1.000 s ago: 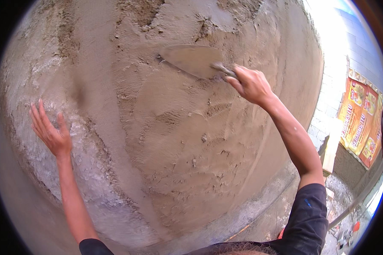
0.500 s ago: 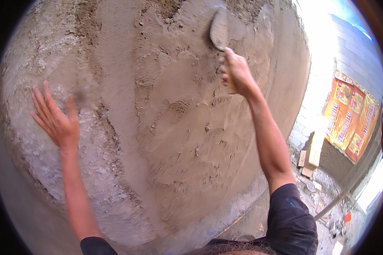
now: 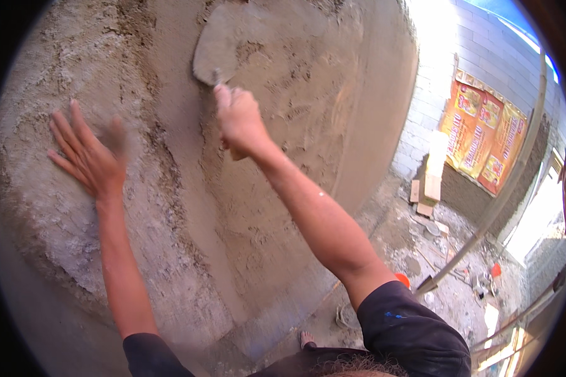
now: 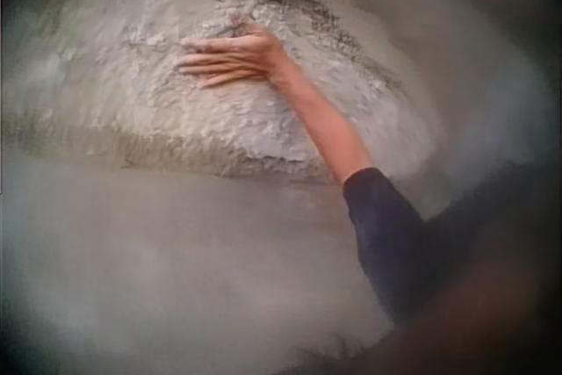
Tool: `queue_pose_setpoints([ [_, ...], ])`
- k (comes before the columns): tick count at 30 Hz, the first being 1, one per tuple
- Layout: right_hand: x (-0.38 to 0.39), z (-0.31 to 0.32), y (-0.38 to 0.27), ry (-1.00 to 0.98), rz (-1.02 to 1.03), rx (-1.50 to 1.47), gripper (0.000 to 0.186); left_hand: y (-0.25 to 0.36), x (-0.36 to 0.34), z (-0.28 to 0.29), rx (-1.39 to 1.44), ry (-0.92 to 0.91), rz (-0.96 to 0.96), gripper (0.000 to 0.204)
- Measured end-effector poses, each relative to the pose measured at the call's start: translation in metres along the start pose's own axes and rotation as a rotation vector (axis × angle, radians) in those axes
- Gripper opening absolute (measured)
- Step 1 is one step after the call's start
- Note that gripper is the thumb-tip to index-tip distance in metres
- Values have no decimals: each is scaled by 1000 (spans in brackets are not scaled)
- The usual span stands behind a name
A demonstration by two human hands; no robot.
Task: The person applies plaster to a wall using a trowel, scooping material from a bucket and smoothing it onto the surface.
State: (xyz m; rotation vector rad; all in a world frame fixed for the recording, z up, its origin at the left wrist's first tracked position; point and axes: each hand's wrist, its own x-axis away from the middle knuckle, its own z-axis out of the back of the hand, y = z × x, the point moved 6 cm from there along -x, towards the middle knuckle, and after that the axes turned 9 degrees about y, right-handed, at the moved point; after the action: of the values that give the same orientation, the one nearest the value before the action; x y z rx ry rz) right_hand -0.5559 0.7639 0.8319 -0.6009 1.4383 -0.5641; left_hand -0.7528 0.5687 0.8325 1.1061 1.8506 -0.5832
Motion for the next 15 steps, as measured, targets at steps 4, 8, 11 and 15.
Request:
queue_pose_setpoints([
  [4, 85, 0, 53, 48, 233, 180, 39, 1, 6, -2, 21, -26, 14, 76],
  [8, 234, 82, 168, -234, -127, 345, 35, 3, 0, -3, 28, -41, 0, 77],
  [11, 408, 211, 283, -278, -552, 688, 43, 5, 0, -4, -13, -48, -39, 77],
  [15, 718, 464, 348, -491, -1303, 1084, 40, 7, 20, 12, 150, -105, -77, 68],
])
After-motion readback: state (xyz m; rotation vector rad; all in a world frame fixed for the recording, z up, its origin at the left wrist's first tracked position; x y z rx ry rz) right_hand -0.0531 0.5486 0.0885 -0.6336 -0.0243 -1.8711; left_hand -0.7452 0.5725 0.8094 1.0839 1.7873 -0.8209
